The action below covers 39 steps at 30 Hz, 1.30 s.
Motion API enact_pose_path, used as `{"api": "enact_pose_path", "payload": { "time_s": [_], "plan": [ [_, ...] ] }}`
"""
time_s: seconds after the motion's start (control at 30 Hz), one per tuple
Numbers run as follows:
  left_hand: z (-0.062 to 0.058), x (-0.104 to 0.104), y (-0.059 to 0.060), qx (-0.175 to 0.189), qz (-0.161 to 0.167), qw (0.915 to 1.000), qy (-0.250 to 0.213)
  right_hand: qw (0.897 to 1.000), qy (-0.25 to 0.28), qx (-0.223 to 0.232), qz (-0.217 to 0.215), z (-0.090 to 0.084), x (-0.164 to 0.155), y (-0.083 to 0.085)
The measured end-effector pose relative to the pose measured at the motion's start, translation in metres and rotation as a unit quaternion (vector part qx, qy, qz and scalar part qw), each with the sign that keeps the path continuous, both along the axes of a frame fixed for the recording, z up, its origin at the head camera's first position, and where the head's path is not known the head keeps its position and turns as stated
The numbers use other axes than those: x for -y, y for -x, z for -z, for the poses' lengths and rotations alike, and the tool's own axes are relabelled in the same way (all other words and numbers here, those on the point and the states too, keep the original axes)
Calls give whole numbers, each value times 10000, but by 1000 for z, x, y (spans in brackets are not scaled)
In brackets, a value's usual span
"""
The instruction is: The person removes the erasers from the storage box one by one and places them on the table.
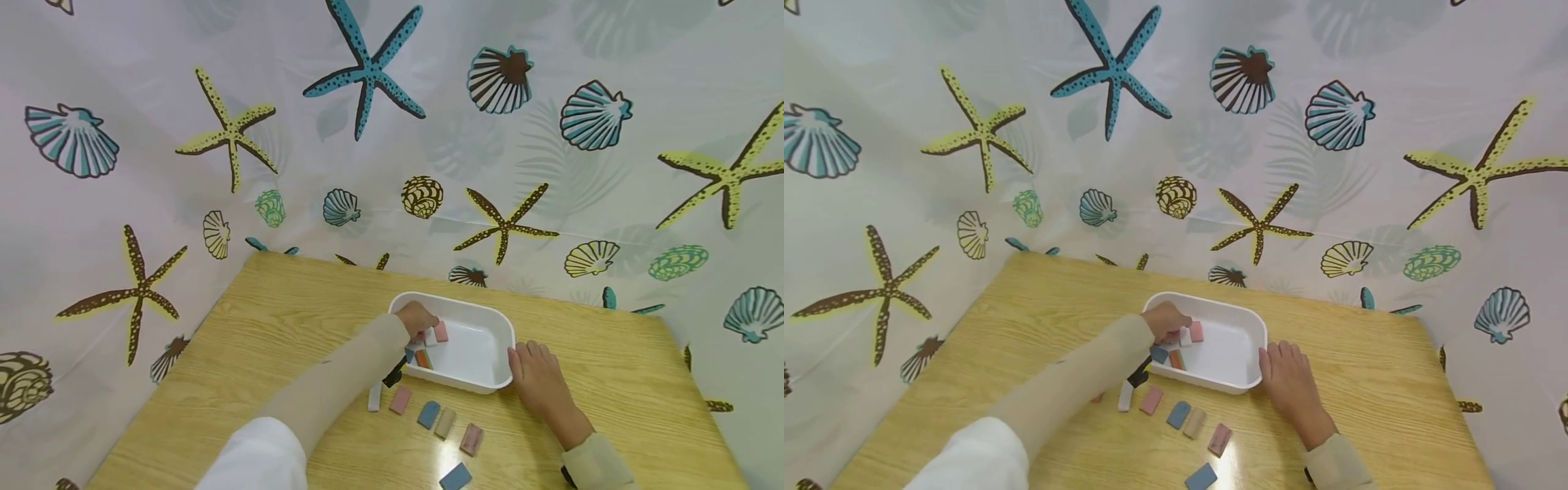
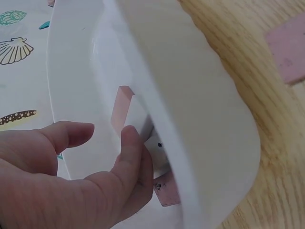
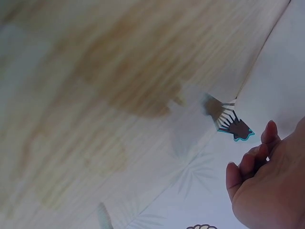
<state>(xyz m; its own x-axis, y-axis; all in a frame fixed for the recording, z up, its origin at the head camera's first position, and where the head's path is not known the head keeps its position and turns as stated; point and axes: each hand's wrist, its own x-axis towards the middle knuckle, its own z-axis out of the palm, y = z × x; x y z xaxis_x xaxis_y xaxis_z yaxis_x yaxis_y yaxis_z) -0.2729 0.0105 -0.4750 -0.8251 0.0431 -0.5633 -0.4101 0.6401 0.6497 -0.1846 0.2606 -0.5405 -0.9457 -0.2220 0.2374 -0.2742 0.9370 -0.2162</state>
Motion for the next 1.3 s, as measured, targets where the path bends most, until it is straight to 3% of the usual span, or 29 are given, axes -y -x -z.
{"api": "enact_pose_path", "payload": {
  "time_s": [0.17, 0.5, 0.6, 0.73, 0.8, 0.93, 1.17, 1.3],
  "plan": [
    [3, -6, 1, -250, -9, 9997, -14, 10000, 36, -31, 18, -2, -1, 1],
    [9, -17, -4, -793, 323, 9957, 343, 10000, 38, 67, 41, 0, 1, -1],
    [14, -21, -2, -1069, 642, 9897, 708, 9999, 29, 118, 54, 0, 0, -1],
    [15, -29, 1, -1458, 1079, 9720, 1493, 9999, -1, 108, 55, 0, -1, 0],
    [14, -33, 2, -1508, 1060, 9666, 1781, 9999, 17, 115, 57, 1, -1, 1],
    [14, -37, 1, -1363, 738, 9725, 1740, 9999, 49, 131, 72, 3, -2, 2],
    [12, -40, 5, -1572, 1322, 9611, 1847, 9998, 123, 134, 75, 2, -1, 0],
    [10, -42, 5, -1568, 1499, 9600, 1770, 9997, 142, 165, 78, 1, 0, -1]
  ]
}}
